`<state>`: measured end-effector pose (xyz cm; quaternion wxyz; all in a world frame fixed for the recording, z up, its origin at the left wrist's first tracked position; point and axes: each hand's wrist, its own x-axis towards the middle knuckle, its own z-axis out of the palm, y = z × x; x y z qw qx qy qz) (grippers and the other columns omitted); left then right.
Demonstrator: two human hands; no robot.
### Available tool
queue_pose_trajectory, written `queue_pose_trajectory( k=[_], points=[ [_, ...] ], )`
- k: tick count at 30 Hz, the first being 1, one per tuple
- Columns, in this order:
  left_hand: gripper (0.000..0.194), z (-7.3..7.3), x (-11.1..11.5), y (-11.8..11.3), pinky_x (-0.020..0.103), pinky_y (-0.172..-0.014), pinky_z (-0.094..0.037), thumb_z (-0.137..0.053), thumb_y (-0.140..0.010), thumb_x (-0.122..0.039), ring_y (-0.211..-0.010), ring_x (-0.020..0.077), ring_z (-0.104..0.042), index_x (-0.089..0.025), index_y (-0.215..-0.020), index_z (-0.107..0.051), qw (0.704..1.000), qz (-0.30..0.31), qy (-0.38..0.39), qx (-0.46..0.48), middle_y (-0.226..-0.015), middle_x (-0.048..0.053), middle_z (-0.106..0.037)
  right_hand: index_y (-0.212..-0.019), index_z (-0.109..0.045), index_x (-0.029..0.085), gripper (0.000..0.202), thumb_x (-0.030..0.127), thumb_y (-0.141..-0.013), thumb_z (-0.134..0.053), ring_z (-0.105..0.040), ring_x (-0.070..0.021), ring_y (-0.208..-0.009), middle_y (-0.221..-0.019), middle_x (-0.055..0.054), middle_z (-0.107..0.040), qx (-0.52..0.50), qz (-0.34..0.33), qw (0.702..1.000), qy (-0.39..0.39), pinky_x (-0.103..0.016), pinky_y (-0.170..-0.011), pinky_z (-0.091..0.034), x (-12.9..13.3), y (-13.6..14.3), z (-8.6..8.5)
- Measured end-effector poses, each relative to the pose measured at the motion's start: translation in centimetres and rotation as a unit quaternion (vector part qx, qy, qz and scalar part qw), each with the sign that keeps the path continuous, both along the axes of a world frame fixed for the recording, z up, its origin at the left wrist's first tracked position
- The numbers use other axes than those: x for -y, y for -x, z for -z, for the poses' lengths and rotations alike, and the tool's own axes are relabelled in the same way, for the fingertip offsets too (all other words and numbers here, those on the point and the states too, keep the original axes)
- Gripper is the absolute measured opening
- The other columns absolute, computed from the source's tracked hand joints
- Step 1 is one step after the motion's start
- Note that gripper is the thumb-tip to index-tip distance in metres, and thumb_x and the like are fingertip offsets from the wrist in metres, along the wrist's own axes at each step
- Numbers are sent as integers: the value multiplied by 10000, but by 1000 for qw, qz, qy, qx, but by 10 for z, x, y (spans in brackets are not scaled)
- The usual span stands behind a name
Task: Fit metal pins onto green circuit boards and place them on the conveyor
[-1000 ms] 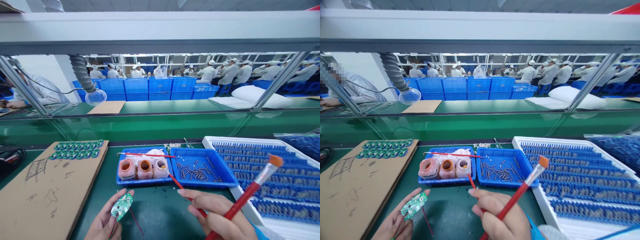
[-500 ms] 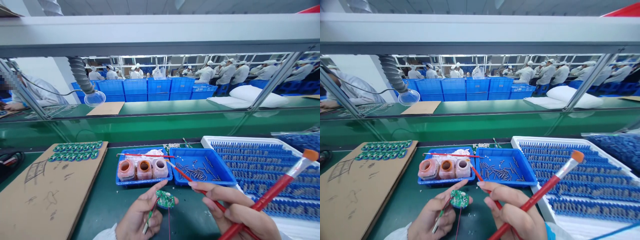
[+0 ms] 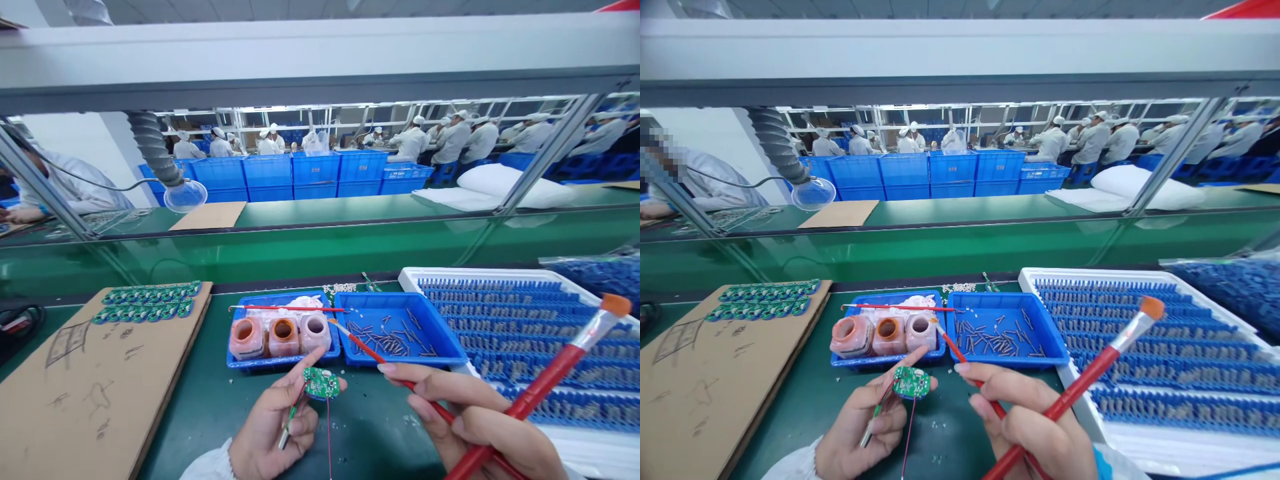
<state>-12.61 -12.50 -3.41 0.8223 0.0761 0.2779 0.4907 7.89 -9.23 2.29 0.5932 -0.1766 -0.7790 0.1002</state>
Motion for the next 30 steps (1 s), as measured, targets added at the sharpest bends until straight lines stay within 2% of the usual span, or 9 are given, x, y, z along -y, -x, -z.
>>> queue_pose_trajectory(
  k=[4,10,15,20,24,30],
  points=[
    [722,1,2,1,100,-333,-190,-794,-624,-201,-349,-14,-392,-239,-1279,-492,1000,2,-6,0,-942,162,-685,-721,-341,156,251,-17,-861,-458,-665,-225,-704,-802,-12,-544,18,-3,1000,-7,-214,-596,-607,-2,-1,-5],
    [868,-3,0,0,95,-333,-173,-826,-578,-216,-330,-19,-380,-325,-1327,-401,1000,5,-14,-5,-856,96,-697,-728,-348,159,245,-33,-840,-450,-665,-220,-710,-804,-8,-540,23,-2,1000,-8,-203,-615,-599,-3,-2,-4],
    [673,-1,-1,0,90,-327,-189,-826,-576,-204,-330,-13,-395,-242,-1199,-573,1000,-5,-3,-1,-766,102,-693,-740,-346,164,249,-31,-858,-448,-664,-234,-720,-807,-17,-541,26,-9,1000,-1,-234,-590,-609,-3,-2,-1],
    [501,3,2,2,95,-334,-222,-751,-672,-170,-347,-5,-423,-246,-1148,-614,1000,-8,-1,18,-924,155,-695,-730,-347,158,262,-50,-850,-450,-663,-229,-742,-811,-17,-543,23,-16,1000,4,-229,-624,-608,-4,-2,0],
    [498,2,1,2,94,-334,-234,-752,-675,-174,-350,-5,-430,-246,-1148,-613,1000,-12,-5,18,-980,169,-683,-734,-348,156,264,-66,-842,-440,-664,-216,-743,-817,-12,-538,22,-19,1000,-2,-207,-632,-602,-3,-1,-1],
    [585,0,1,2,88,-328,-227,-797,-626,-205,-335,-11,-410,-248,-1173,-594,1000,-5,-5,17,-914,142,-698,-732,-352,152,268,-92,-804,-437,-663,-220,-753,-838,-9,-535,25,-29,999,-1,-218,-642,-603,-3,-2,-1]
  ],
)
